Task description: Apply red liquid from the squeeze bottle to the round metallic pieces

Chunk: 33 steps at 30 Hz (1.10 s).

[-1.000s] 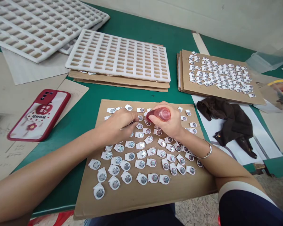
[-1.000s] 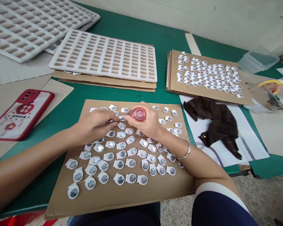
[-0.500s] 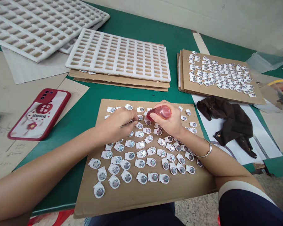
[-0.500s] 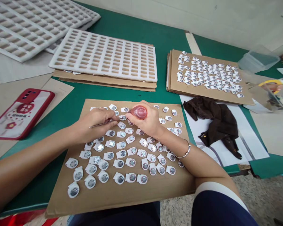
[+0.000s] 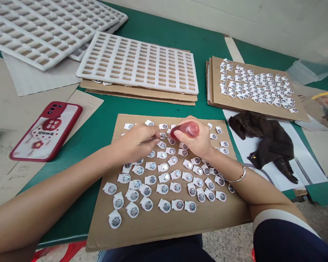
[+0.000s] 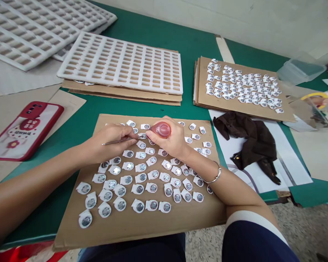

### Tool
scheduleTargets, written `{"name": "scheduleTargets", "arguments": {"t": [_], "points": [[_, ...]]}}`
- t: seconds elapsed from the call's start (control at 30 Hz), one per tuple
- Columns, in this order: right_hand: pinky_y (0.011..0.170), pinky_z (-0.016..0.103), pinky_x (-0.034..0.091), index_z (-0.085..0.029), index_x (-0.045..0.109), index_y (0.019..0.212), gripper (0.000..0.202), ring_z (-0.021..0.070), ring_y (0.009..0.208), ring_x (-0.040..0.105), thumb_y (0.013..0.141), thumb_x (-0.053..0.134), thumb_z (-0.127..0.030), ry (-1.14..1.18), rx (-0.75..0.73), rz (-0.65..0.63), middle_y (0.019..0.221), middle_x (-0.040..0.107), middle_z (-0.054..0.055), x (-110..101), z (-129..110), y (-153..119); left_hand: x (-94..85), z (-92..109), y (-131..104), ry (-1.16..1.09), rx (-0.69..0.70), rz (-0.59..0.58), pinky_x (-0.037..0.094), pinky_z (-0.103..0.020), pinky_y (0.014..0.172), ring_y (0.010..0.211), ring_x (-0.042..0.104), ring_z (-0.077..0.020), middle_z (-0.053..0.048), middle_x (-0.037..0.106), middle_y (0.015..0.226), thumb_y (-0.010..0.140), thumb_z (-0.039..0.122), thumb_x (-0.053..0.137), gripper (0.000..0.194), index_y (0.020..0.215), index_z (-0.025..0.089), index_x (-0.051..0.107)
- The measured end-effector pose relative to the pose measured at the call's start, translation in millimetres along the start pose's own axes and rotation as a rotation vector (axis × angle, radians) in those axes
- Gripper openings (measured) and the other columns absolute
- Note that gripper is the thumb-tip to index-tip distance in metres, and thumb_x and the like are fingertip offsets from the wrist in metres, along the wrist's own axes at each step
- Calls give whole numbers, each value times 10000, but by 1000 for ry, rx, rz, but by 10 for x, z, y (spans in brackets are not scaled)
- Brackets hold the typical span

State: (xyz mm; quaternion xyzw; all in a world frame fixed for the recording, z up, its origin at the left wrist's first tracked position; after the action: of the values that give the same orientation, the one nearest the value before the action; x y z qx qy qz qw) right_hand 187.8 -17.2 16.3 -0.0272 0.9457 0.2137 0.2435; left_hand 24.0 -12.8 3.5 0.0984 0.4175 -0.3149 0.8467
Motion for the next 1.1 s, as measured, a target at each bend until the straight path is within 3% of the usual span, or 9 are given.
{"name": "scheduleTargets", "arguments": {"t": [0.37,0.7,1.1], "points": [[698,304,497,-206,598,791,159,122,701,584,706,669,-320,-18,3,-6,776,620,0,6,5,-13,-39,43,9,-43,-10,2,348,-251,545,605,514,-133,-6,582,665,827,267,454,163,778,165,571],[715,308,495,-215,600,783,152,124,707,586,713,664,-333,-20,1,-21,773,625,-2,30,5,-6,-20,-23,14,-58,-25,9,367,-254,555,656,536,-143,-22,611,750,829,288,466,166,801,173,582],[716,310,493,-218,599,800,148,126,719,585,720,657,-329,-22,-22,-26,786,628,-2,44,-5,-11,-9,-63,22,-116,-43,-1,369,-236,550,625,524,-124,-3,592,706,829,299,470,171,798,174,582]]}}
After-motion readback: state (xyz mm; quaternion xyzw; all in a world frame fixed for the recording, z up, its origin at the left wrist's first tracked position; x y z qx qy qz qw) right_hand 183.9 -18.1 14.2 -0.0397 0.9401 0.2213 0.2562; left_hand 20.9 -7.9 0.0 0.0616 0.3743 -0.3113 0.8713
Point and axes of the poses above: each hand's wrist, its own y-axis towards the middle knuckle, its own x-axis out of the palm, z = x × y, the point moved 6 cm from there along y, towards the middle knuckle
